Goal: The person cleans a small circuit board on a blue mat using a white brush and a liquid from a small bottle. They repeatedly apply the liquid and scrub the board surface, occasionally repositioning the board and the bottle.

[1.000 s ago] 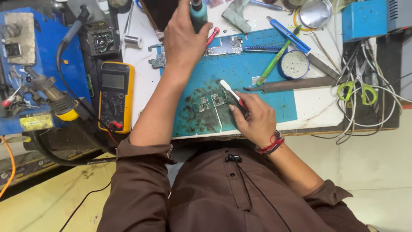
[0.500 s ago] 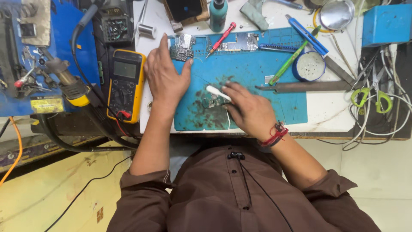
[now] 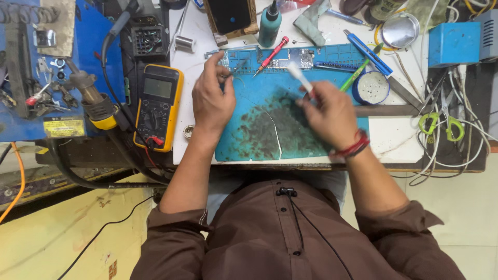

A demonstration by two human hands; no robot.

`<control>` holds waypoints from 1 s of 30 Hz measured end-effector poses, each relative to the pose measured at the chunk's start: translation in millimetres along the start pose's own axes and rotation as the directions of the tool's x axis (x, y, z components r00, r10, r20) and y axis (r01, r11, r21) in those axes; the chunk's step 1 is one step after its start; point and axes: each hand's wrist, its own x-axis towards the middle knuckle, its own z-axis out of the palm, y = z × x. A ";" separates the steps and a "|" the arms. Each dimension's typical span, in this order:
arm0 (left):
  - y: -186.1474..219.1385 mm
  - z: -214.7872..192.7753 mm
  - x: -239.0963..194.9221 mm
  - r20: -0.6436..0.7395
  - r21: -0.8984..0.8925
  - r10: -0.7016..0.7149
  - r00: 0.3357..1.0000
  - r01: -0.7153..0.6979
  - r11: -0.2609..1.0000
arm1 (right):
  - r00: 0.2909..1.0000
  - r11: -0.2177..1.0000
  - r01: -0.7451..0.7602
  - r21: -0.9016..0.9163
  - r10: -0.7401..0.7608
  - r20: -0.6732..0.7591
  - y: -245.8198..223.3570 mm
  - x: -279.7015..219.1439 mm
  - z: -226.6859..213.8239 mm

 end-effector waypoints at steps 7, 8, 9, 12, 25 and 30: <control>22.5 10.8 -38.9 0.270 -0.436 -0.288 0.919 0.383 0.814 | 0.955 0.993 -0.009 0.121 0.045 -0.293 18.4 45.7 -7.2; 27.2 13.8 -45.4 0.297 -0.391 -0.302 0.906 0.404 0.827 | 0.956 0.973 -0.004 0.229 0.071 -0.283 15.3 50.1 -1.7; 32.6 16.9 -52.9 0.330 -0.344 -0.315 0.890 0.424 0.838 | 0.944 0.970 0.096 0.222 -0.018 -0.329 11.7 53.2 5.9; 42.3 15.5 -65.1 0.295 -0.055 -0.224 0.929 0.251 0.966 | 0.884 0.932 0.301 0.203 -0.193 -0.426 0.3 74.1 32.3; 58.1 -11.2 -60.3 -0.088 -0.081 0.229 0.970 -0.236 0.968 | 0.948 0.980 0.155 0.122 -0.113 -0.299 -59.2 79.2 13.8; 59.8 -10.2 -57.7 -0.040 -0.220 0.286 0.957 -0.288 0.932 | 0.999 0.944 0.039 0.327 -0.038 -0.009 -89.5 12.6 6.9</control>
